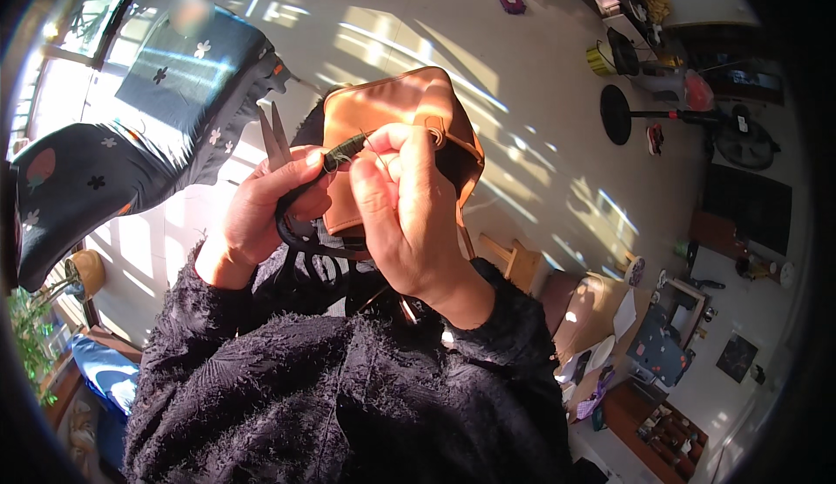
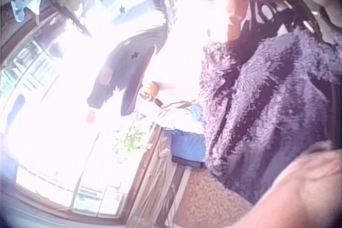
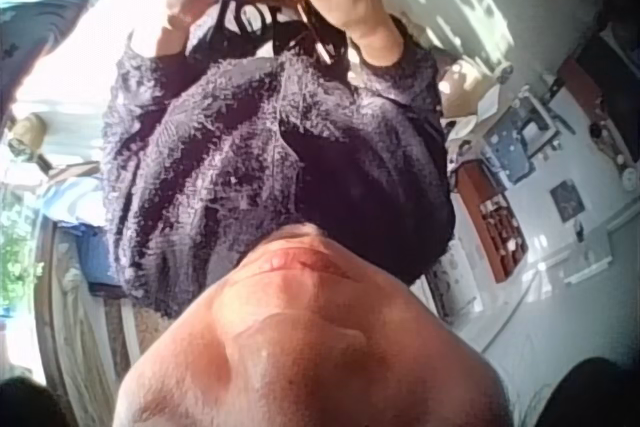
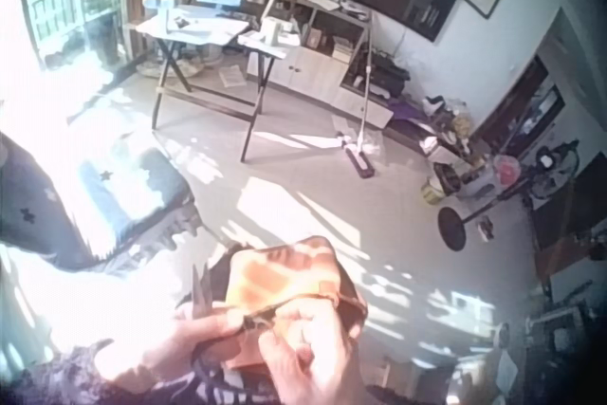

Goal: The person uses a pair of scissors to cut a black strap attached to a brown leather handbag. They repeatedly trim the strap, inspect the cut ends, and adjust the strap's position on the bag throughout the clip.

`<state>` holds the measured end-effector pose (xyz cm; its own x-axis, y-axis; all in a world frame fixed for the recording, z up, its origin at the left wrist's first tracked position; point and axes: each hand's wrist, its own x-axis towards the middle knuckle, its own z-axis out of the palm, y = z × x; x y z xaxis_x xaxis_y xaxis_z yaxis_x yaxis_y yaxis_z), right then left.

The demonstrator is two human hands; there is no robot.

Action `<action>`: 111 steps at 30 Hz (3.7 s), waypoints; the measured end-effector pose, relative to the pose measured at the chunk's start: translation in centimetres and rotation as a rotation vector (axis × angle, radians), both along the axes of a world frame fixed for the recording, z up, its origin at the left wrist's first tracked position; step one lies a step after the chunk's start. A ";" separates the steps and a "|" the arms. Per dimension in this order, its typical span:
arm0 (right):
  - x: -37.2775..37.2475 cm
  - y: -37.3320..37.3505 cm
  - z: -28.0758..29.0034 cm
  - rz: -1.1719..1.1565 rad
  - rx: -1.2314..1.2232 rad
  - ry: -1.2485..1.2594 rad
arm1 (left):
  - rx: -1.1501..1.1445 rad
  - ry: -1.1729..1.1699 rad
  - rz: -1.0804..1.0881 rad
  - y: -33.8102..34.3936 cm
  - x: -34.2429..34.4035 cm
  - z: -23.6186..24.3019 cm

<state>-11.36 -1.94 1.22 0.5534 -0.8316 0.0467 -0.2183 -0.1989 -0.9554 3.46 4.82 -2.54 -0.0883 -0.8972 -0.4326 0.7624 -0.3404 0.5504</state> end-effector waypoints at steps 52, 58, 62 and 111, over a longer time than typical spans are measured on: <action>-1.3 -0.8 -0.5 -0.036 0.006 -0.046 | 0.009 -0.032 -0.010 -0.1 0.0 0.3; 0.3 -0.9 -1.7 -0.032 -0.507 0.010 | -0.019 -0.077 -0.031 -0.1 0.0 0.0; 0.1 -0.9 -1.0 0.010 -0.810 0.242 | -0.039 -0.055 -0.010 -0.3 -0.1 0.2; -1.0 -1.6 -0.7 0.052 0.186 0.048 | 0.031 -0.137 -0.037 -0.4 -0.7 0.9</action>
